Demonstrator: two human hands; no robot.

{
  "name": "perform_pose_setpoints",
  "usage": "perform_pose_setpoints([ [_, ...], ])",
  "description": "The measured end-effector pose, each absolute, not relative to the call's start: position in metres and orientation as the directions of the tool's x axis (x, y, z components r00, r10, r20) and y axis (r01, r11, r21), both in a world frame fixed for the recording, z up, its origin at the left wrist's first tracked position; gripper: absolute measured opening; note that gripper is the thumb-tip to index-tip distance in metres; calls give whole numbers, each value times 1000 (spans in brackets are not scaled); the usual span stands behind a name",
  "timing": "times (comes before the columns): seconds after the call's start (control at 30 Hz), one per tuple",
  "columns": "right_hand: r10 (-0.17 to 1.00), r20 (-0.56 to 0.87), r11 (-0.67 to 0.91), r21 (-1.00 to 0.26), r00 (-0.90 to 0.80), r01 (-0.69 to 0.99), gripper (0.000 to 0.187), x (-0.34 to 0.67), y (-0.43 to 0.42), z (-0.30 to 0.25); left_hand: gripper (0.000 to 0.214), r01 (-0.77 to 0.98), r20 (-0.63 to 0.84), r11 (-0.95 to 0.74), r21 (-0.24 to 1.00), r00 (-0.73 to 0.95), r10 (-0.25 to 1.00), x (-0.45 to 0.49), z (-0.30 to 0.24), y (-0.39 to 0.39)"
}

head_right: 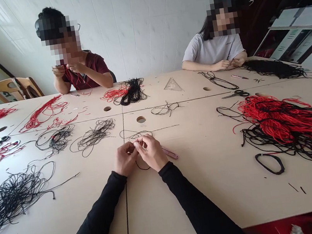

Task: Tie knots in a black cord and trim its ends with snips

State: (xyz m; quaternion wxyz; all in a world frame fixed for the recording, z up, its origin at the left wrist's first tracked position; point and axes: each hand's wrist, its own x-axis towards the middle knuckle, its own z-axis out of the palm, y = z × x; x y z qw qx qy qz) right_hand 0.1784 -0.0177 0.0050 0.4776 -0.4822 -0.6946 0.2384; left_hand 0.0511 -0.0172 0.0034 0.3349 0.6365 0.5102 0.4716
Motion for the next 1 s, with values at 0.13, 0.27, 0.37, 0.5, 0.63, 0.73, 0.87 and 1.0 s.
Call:
perform_pose_setpoints([
  [0.13, 906, 411, 412, -801, -102, 434, 18, 178, -18, 7, 30, 359, 277, -272, 893, 38, 960, 51, 3, -18],
  [0.27, 899, 430, 423, -806, -82, 413, 18, 177, -19, 7, 28, 331, 281, -289, 898, 72, 957, 51, 3, -18],
  [0.37, 934, 358, 342, -880, -12, 329, 22, 177, -19, 5, 25, 275, 265, -271, 922, 60, 962, 50, 3, -17],
  [0.5, 973, 207, 189, -969, 106, 158, 24, 180, -15, 3, 18, 206, 170, -174, 963, 37, 985, 49, 4, -16],
  [0.63, 971, 151, 147, -989, 187, 34, 27, 185, -9, 2, 21, 33, 56, -57, 998, 36, 998, 49, 3, -14],
  [0.73, 977, 152, 153, -988, 147, 1, 34, 186, -7, -2, 28, -128, -10, 22, 992, 94, 996, 49, 2, -13],
  [0.87, 981, 173, 170, -985, 87, 38, 36, 185, -8, -4, 35, -274, -72, 117, 954, 169, 983, 49, 4, -13],
  [1.0, 978, 205, 202, -977, 40, 68, 30, 184, -10, -3, 37, -325, -88, 139, 935, 168, 982, 50, 6, -14],
])
